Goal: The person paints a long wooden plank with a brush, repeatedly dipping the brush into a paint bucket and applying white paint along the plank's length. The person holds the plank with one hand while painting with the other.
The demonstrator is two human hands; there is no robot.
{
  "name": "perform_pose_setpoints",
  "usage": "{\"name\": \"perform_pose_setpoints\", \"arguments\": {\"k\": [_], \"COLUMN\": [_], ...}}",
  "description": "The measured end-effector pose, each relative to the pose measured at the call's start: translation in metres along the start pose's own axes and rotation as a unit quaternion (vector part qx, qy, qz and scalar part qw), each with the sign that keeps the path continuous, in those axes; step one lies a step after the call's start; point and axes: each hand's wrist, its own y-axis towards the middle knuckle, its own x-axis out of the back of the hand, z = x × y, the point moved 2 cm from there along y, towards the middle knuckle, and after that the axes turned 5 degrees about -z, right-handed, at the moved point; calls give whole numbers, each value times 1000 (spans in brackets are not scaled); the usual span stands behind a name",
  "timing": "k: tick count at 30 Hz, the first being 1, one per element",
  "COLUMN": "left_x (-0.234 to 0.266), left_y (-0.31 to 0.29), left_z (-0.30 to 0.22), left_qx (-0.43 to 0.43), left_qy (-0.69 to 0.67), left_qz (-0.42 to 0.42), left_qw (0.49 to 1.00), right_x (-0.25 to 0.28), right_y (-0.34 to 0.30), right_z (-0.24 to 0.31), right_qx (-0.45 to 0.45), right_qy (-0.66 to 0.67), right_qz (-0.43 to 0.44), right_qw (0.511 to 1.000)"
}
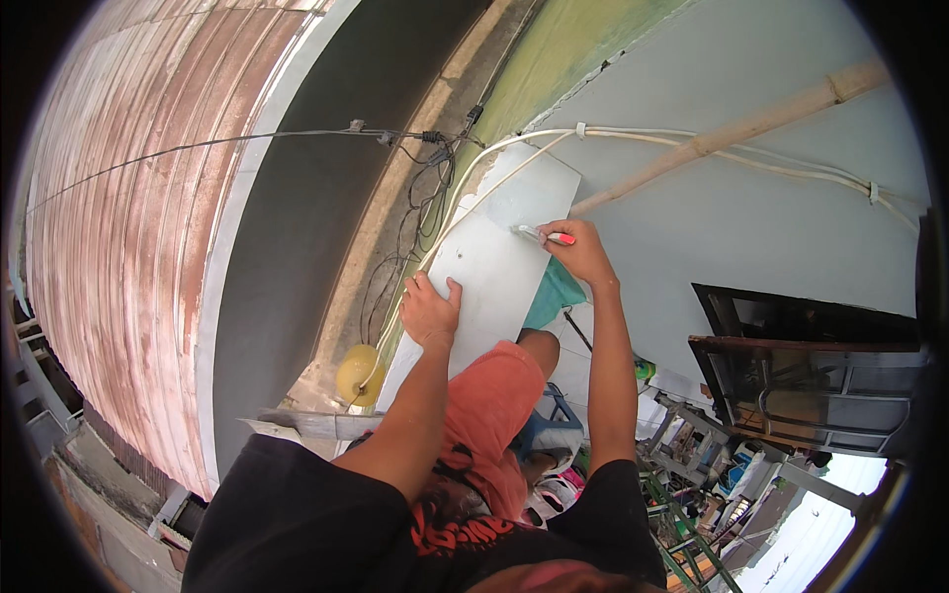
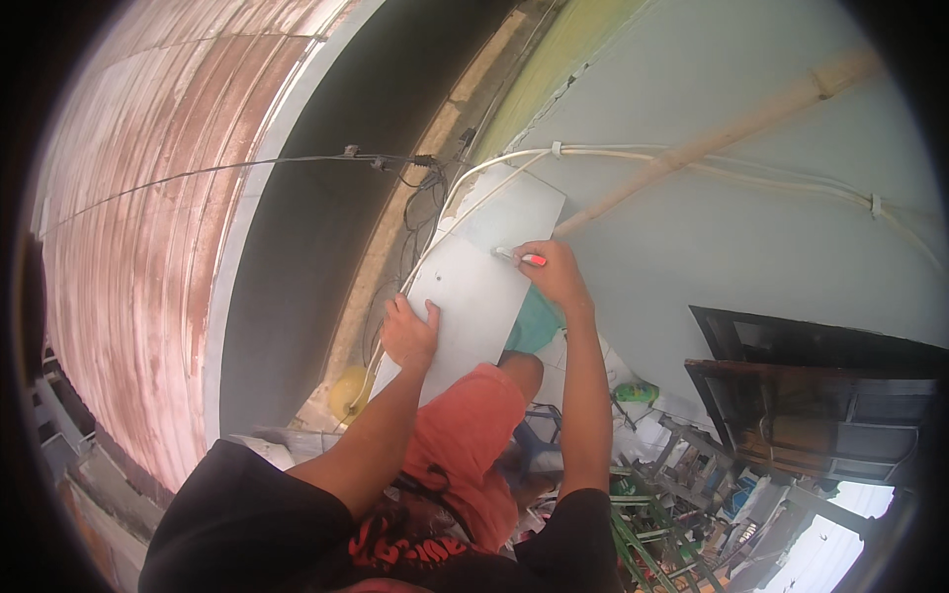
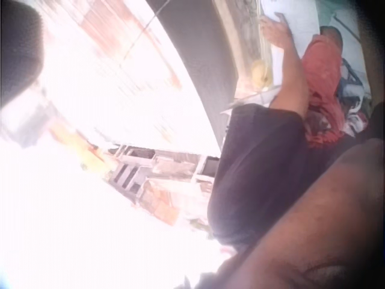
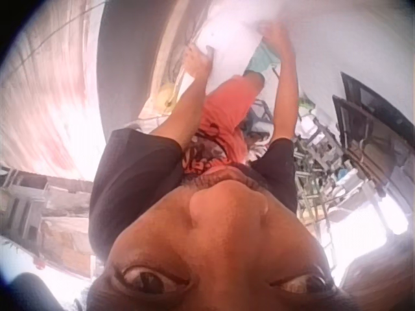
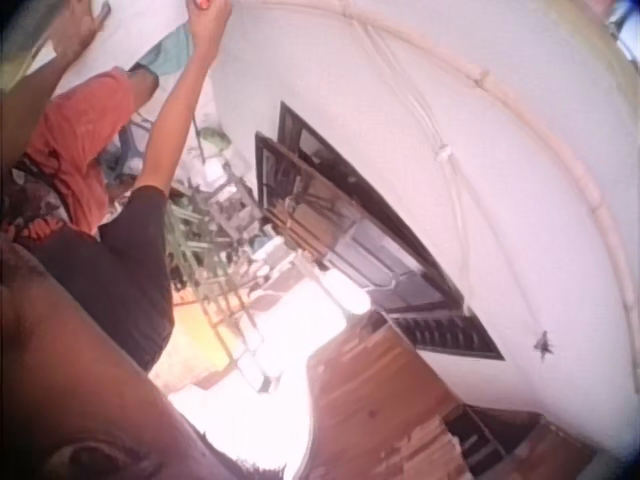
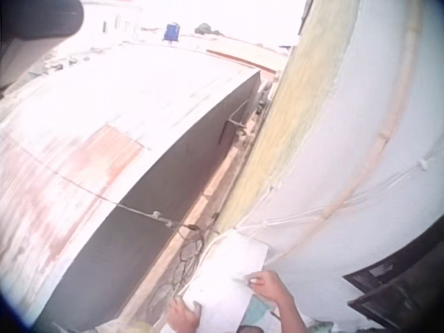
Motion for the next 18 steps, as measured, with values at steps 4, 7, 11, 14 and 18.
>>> {"name": "perform_pose_setpoints", "arguments": {"k": [4,7,11,14,18], "left_x": [2,2,-2,-5,-1], "left_y": [-2,-4,-4,-5,-5], "left_z": [-1,-1,2,4,0], "left_qx": [-1,-18,-10,-9,-5], "left_qy": [-11,-10,-13,-15,-6], "left_qz": [7,-11,-13,-16,5], "left_qw": [1000,1000,1000,1000,1000], "right_x": [4,-4,-9,3,6], "right_y": [6,1,-11,-10,-5], "right_z": [-17,-35,-17,-10,-16], "right_qx": [-53,107,57,-18,-1], "right_qy": [8,-84,-97,-3,-15], "right_qz": [-121,-281,-48,8,-135], "right_qw": [991,950,993,1000,991]}}
